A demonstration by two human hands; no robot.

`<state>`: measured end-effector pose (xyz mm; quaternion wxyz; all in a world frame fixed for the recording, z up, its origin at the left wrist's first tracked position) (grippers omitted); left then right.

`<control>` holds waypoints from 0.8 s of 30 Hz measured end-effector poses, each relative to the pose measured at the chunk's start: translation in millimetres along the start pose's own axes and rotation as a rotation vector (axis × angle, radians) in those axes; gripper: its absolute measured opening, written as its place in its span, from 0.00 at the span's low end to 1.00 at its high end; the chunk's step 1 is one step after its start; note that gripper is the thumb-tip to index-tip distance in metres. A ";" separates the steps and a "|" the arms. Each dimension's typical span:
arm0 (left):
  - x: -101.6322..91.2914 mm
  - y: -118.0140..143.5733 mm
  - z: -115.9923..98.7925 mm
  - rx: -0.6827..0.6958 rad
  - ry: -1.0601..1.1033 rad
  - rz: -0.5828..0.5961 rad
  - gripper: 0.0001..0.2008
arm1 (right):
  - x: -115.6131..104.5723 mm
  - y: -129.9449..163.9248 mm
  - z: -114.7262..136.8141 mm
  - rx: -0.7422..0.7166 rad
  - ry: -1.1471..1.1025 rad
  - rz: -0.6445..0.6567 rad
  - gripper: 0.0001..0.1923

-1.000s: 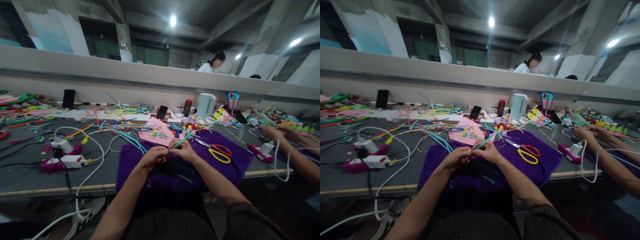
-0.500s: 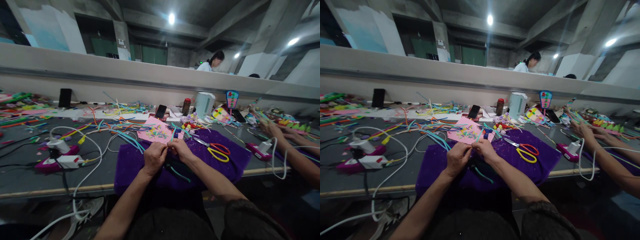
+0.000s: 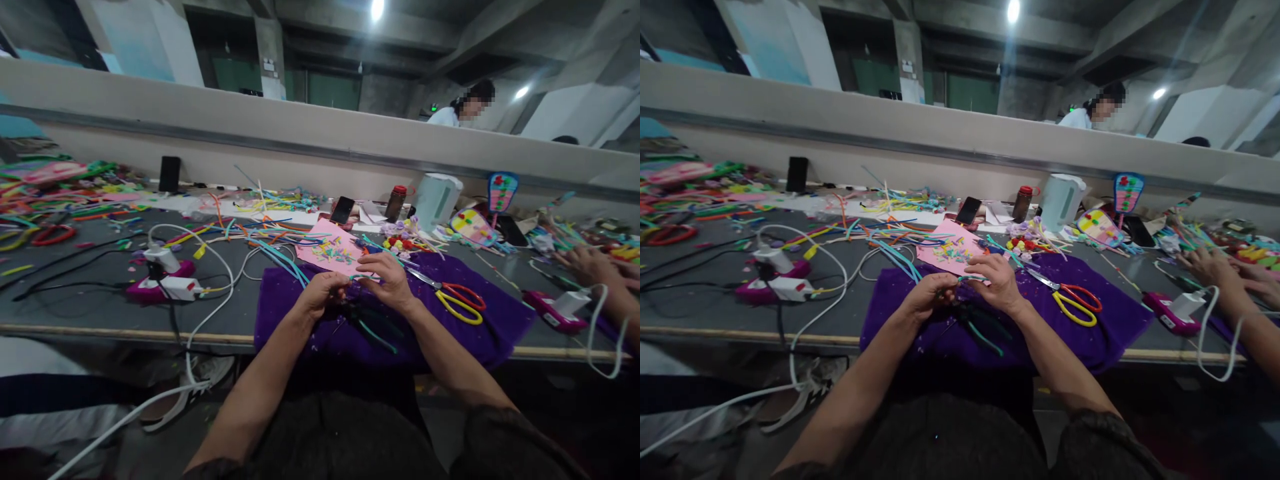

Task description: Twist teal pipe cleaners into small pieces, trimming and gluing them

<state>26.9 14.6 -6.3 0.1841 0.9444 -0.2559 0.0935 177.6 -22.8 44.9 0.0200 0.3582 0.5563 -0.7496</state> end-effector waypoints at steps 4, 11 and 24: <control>2.0 -0.4 2.8 -0.065 -0.004 0.059 0.07 | 8.7 -0.5 2.8 -0.090 0.040 0.145 0.08; 2.6 -0.3 3.1 -0.075 -0.020 0.089 0.06 | 9.4 -2.9 4.6 -0.155 0.130 0.276 0.08; 24.8 21.5 -8.7 0.744 -1.060 -0.268 0.07 | 12.5 10.0 -12.7 0.588 -0.310 0.609 0.05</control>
Point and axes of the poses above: each hand's wrist, its own y-axis away from the middle knuckle, its own x-axis out of the palm, z = x × y, the point moved 4 cm from there along -y, towards the middle knuckle, and after that the axes turned 13 degrees about -x, right-handed, at the moved point
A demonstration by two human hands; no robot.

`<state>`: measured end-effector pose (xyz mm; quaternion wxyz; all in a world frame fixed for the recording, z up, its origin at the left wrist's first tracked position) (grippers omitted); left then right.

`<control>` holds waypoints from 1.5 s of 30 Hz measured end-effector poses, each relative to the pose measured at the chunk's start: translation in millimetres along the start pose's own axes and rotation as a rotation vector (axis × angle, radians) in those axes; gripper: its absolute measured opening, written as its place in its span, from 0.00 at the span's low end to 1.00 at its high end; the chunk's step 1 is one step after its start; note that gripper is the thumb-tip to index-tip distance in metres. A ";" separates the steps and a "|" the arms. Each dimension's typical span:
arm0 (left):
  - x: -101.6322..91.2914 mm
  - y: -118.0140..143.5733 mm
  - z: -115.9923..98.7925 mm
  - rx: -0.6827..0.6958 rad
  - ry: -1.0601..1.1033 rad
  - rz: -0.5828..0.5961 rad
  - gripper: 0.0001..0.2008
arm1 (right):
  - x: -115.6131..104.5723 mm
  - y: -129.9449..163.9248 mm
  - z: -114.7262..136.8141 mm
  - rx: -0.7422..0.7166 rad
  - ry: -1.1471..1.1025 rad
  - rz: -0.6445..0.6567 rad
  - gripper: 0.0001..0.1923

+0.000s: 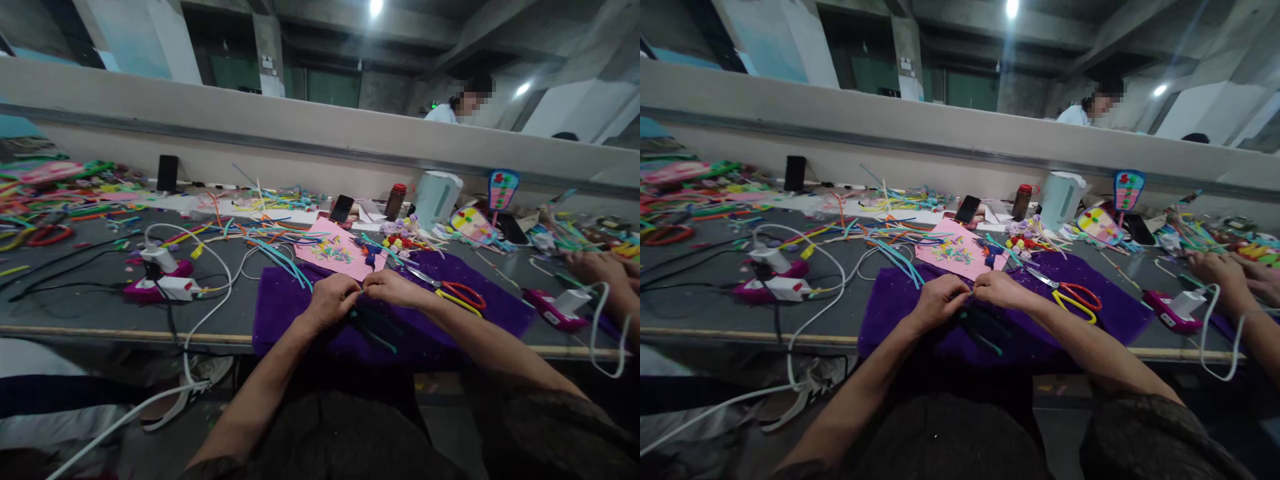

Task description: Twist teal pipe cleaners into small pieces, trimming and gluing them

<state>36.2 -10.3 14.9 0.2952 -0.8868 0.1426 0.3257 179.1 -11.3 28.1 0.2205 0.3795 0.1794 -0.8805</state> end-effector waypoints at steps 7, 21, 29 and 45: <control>1.8 3.5 -3.5 0.139 -0.202 -0.070 0.08 | 8.1 -0.3 -16.6 0.215 -0.471 0.061 0.06; -5.1 -1.8 9.5 -0.245 0.283 -0.067 0.05 | -0.3 -3.1 -7.4 -0.079 -0.252 -0.072 0.08; -9.8 -16.7 36.1 -0.679 1.288 -0.120 0.21 | -10.2 -18.6 2.2 -0.174 -0.545 -0.569 0.07; -23.8 -39.3 27.4 -0.610 1.108 -0.190 0.16 | 10.0 -35.7 -1.8 -0.118 -0.686 -0.475 0.08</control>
Point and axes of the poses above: each hand's wrist, its own y-axis away from the middle knuckle, its own x-axis out of the palm, z = x × y, the point moved 4 cm from there along -y, towards the middle knuckle, and after that the axes turned 13 degrees about -x, right-handed, at the moved point
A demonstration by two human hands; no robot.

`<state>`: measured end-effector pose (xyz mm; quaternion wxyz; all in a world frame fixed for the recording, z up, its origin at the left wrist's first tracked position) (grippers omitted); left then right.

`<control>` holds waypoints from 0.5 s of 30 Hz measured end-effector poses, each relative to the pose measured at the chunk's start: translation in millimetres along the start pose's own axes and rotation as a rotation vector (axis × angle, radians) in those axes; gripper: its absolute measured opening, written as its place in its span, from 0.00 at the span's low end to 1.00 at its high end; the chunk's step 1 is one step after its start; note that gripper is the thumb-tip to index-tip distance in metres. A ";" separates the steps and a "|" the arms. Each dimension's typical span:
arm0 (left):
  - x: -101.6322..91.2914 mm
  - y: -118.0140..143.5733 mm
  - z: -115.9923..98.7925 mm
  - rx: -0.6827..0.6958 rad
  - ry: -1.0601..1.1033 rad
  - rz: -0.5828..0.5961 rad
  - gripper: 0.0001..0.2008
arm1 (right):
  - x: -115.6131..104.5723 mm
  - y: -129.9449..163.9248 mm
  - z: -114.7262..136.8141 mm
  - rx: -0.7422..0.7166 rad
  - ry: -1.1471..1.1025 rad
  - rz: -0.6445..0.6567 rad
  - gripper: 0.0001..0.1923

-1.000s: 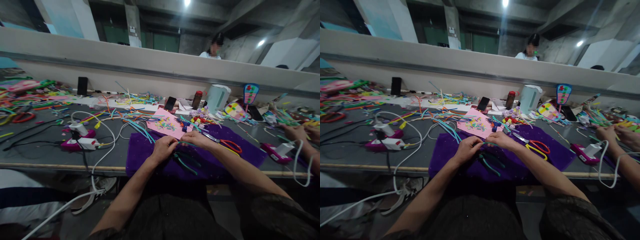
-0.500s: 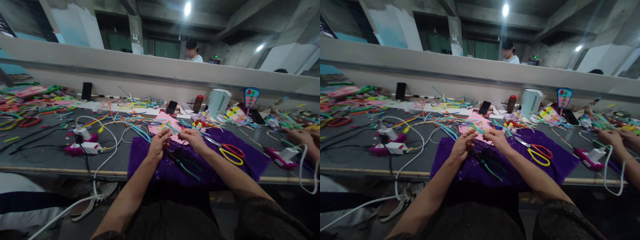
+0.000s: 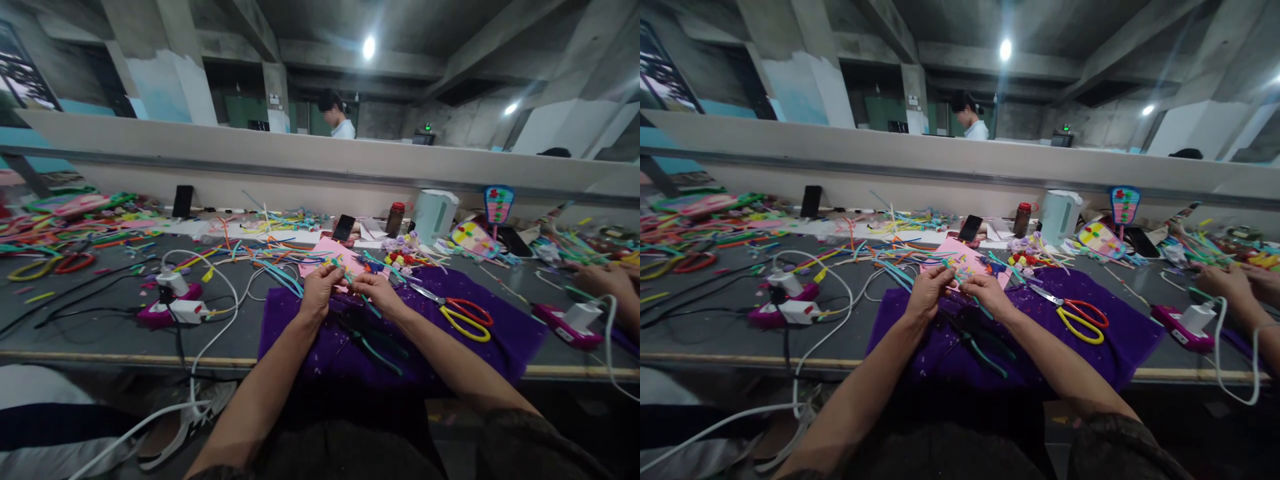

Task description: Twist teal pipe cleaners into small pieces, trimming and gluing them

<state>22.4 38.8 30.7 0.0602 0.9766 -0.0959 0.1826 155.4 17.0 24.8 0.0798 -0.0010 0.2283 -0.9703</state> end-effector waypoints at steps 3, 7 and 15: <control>2.9 0.2 -2.4 0.031 -0.090 0.012 0.15 | -0.3 -0.4 0.0 0.018 0.005 0.012 0.12; 4.3 -3.5 0.7 0.052 -0.141 0.026 0.14 | 0.8 -0.8 -0.9 0.037 0.021 0.043 0.15; -3.1 -15.1 16.8 -0.072 -0.011 0.037 0.15 | 5.4 -2.3 -8.3 0.023 0.076 0.106 0.16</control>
Point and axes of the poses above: each hand's wrist, its own y-axis away from the middle knuckle, its own x-axis out of the palm, z = x × y, the point moved 4 cm from there along -y, towards the middle knuckle, and after that the axes turned 13 degrees about -x, right-handed, at the moved point
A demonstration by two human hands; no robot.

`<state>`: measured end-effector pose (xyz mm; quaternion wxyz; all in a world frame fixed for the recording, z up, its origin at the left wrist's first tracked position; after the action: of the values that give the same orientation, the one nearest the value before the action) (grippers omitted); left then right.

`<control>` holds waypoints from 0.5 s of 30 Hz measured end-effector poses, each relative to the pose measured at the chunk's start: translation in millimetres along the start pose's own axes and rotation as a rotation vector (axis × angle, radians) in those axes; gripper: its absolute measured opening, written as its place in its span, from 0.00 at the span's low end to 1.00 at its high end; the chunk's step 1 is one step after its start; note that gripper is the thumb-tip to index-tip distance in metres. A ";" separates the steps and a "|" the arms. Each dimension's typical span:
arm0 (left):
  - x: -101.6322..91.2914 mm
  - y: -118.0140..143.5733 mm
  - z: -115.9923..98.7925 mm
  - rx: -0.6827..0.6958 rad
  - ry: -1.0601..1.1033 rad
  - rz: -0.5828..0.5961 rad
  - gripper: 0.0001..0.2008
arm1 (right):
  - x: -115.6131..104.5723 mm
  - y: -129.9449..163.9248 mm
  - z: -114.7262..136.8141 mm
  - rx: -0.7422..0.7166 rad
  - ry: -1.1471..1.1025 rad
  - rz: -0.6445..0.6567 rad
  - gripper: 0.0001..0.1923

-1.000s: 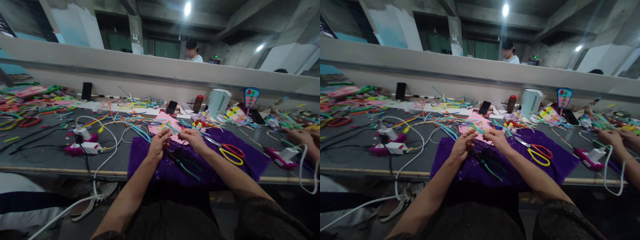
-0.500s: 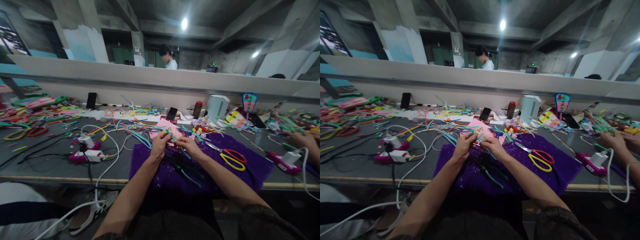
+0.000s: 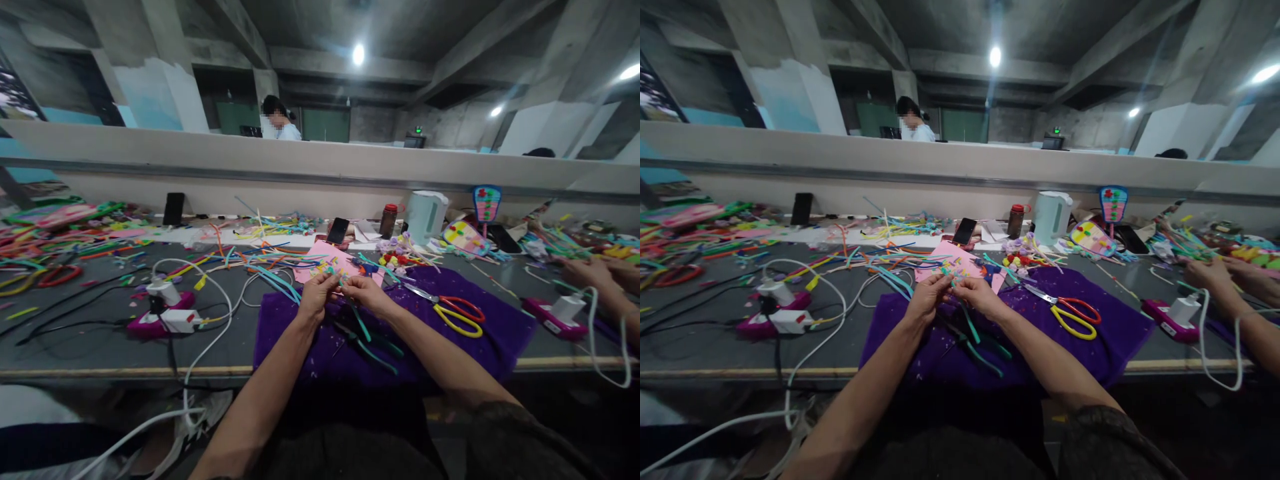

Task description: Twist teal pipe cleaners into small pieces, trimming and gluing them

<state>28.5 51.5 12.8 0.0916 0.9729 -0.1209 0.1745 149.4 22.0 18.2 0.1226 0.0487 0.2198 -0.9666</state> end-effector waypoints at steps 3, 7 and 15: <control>-4.0 -2.1 2.4 -0.047 0.067 -0.021 0.14 | 0.2 -1.5 -6.0 0.030 0.017 0.033 0.16; -5.8 -2.7 3.3 -0.073 0.114 -0.042 0.13 | -1.6 -2.9 -11.7 0.043 0.038 0.057 0.16; -5.7 -1.7 0.8 -0.035 0.117 -0.068 0.11 | 2.2 -5.1 -12.3 -0.063 0.260 0.061 0.12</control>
<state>24.0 54.1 9.7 0.1213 0.9628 -0.0851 0.2259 146.5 31.3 8.9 0.1238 0.1763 0.2625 -0.9406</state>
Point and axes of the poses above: each hand's wrist, its own y-axis away from the middle knuckle, its own x-axis out of the palm, z = x × y, the point moved 4 cm from there along -y, towards the middle knuckle, and after that the axes turned 13 degrees about -x, right-handed, at the moved point
